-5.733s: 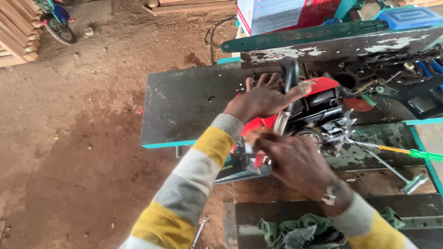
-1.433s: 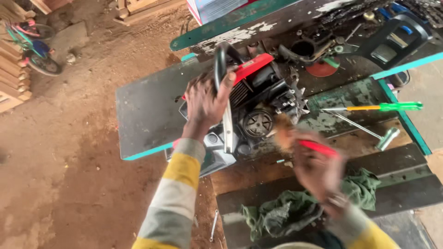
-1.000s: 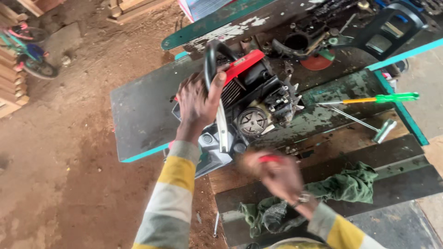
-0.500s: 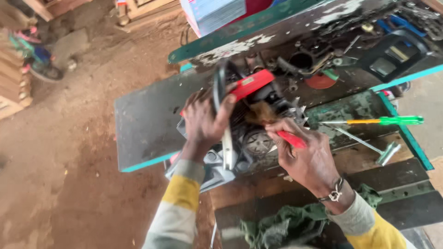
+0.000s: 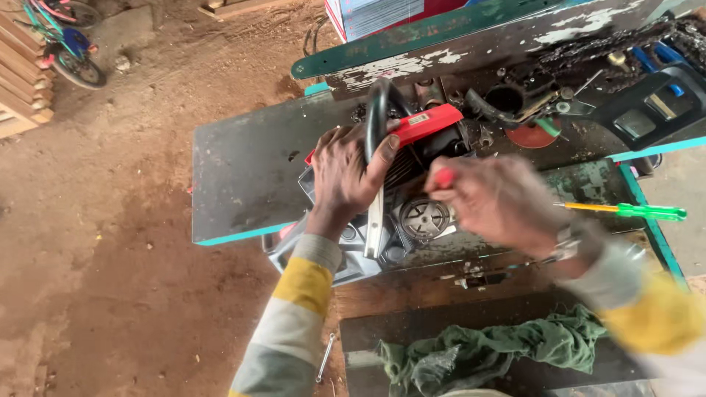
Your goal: The person cleans a chainsaw engine with a brush and a cloth, then uses a screwdriver and a socket wrench to manipulate internal components.
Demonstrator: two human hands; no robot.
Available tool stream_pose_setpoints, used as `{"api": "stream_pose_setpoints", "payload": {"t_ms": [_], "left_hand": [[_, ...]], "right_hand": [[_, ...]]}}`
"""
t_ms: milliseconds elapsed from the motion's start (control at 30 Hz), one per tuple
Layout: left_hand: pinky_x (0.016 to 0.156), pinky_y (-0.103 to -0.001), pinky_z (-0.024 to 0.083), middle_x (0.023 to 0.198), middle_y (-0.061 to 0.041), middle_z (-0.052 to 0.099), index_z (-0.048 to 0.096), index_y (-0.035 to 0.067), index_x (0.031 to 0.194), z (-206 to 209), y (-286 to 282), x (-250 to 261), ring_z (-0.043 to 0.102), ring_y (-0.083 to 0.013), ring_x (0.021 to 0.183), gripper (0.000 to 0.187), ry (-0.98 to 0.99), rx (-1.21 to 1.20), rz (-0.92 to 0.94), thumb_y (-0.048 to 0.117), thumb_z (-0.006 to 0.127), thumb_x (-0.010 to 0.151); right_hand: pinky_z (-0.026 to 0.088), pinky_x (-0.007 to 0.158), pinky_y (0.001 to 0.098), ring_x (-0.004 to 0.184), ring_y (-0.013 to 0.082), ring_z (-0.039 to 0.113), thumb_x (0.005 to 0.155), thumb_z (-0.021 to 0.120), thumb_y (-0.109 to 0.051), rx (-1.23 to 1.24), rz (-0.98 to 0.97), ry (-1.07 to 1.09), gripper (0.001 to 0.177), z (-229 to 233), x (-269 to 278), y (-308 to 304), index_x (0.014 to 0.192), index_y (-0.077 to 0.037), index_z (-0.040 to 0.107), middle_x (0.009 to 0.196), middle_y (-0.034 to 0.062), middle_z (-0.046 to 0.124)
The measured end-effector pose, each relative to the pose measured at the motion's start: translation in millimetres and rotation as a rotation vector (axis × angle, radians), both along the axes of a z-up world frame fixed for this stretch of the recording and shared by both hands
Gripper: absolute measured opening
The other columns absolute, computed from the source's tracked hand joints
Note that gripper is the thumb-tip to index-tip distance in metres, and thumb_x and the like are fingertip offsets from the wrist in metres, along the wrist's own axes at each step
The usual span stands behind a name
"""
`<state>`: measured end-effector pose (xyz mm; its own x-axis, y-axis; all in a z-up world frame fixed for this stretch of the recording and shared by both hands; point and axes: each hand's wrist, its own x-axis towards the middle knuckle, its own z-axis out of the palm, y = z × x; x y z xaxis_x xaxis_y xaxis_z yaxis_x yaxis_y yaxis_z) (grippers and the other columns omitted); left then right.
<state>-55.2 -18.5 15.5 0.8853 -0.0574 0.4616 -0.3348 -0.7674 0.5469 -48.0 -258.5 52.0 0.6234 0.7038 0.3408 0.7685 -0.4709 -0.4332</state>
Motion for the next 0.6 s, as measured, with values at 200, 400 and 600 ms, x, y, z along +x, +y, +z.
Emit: {"api": "stream_pose_setpoints", "payload": {"t_ms": [200, 400, 600], "left_hand": [[0.101, -0.050, 0.041, 0.106, -0.015, 0.074, 0.077, 0.017, 0.117, -3.0, -1.3, 3.9, 0.065, -0.0379, 0.102, 0.052, -0.116, 0.074, 0.074, 0.056, 0.044, 0.103], [0.101, -0.048, 0.043, 0.100, -0.015, 0.073, 0.077, 0.017, 0.119, 5.6, -3.8, 4.6, 0.066, -0.0361, 0.098, 0.058, -0.037, -0.019, 0.047, 0.058, 0.041, 0.101], [0.101, -0.049, 0.043, 0.091, -0.013, 0.074, 0.078, 0.017, 0.114, 1.9, -4.8, -1.0, 0.068, -0.0333, 0.091, 0.059, -0.015, -0.041, 0.020, 0.059, 0.039, 0.101]], "right_hand": [[0.039, 0.030, 0.0237, 0.035, 0.0079, 0.045, 0.098, 0.060, -0.020, -0.637, -0.084, -0.135, 0.023, 33.0, 34.2, -20.3, 0.119, -0.021, 0.069, 0.051, -0.0035, 0.059], [0.037, 0.034, 0.0185, 0.043, 0.0057, 0.049, 0.090, 0.053, -0.009, -0.228, 0.011, 0.186, 0.032, 3.3, 55.5, -17.1, 0.114, -0.019, 0.071, 0.083, -0.0018, 0.074], [0.041, 0.034, 0.0169, 0.045, 0.0015, 0.058, 0.096, 0.049, -0.025, -0.687, -0.151, 0.107, 0.035, 30.2, 18.8, -35.4, 0.122, -0.035, 0.069, 0.094, -0.0095, 0.078]]}}
